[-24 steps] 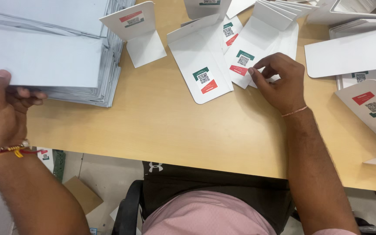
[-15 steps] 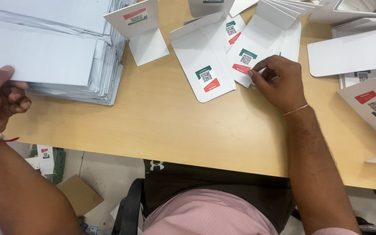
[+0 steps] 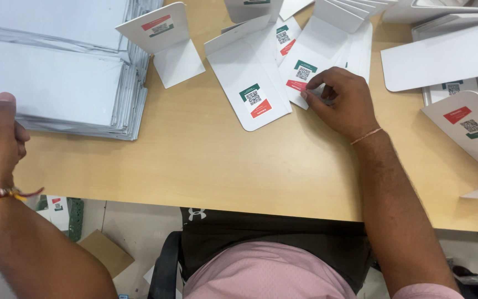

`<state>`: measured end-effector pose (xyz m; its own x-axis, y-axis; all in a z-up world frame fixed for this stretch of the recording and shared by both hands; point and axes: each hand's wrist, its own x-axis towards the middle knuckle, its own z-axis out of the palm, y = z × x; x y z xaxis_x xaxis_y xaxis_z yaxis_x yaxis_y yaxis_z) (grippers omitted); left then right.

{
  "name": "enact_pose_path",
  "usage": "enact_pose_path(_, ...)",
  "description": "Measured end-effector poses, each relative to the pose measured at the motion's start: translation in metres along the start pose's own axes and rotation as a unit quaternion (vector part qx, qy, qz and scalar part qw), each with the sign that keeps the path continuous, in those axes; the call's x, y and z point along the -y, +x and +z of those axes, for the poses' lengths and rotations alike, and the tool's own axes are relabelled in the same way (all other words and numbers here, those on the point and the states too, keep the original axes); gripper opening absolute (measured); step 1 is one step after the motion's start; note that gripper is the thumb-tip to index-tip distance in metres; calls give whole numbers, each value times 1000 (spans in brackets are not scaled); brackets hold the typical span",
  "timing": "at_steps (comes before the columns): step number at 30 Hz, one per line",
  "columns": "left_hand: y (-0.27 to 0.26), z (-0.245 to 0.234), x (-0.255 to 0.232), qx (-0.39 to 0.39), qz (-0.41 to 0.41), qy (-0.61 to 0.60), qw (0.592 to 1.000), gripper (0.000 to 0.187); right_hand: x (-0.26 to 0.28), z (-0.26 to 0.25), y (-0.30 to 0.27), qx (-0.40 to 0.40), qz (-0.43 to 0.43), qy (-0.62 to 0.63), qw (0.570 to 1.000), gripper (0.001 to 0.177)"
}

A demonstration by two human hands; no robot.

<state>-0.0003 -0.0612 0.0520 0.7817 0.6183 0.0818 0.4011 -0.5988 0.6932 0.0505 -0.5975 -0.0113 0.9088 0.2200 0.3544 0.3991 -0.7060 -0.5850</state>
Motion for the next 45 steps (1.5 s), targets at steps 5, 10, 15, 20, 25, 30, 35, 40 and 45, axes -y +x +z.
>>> enact_pose_path(5, -78, 46, -76, 223, 222, -177, 933, 27, 4, 1, 4, -1, -34, -63, 997, 43)
enact_pose_path(10, -126, 120, -138, 367, 403, -15, 838, 33, 11, 5, 4, 50, -51, -102, 992, 96)
enact_pose_path(15, -131, 190, -161, 369, 559, 112, 734, 89, -1, 10, 6, 87, -4, -143, 986, 81)
enact_pose_path(20, -113, 249, -160, 351, 583, 128, 721, 73, -24, 10, 12, 67, 21, -149, 986, 68)
enact_pose_path(25, -94, 253, -163, 350, 582, -5, 734, 63, -49, 5, 13, 32, 26, -165, 985, 52)
enact_pose_path(30, -97, 185, -136, 23, 586, -150, 796, 29, -57, 5, 6, 32, 53, -168, 984, 48)
enact_pose_path(35, -71, 137, -117, -163, 484, -153, 846, 70, -54, 5, 7, 28, 37, -153, 987, 52)
enact_pose_path(40, -50, 144, -124, -9, 419, -180, 890, 65, -44, 5, 9, 12, 56, -153, 987, 58)
enact_pose_path(45, -60, 174, -142, 40, 451, -233, 861, 24, -54, 4, 8, -14, 58, -184, 981, 48)
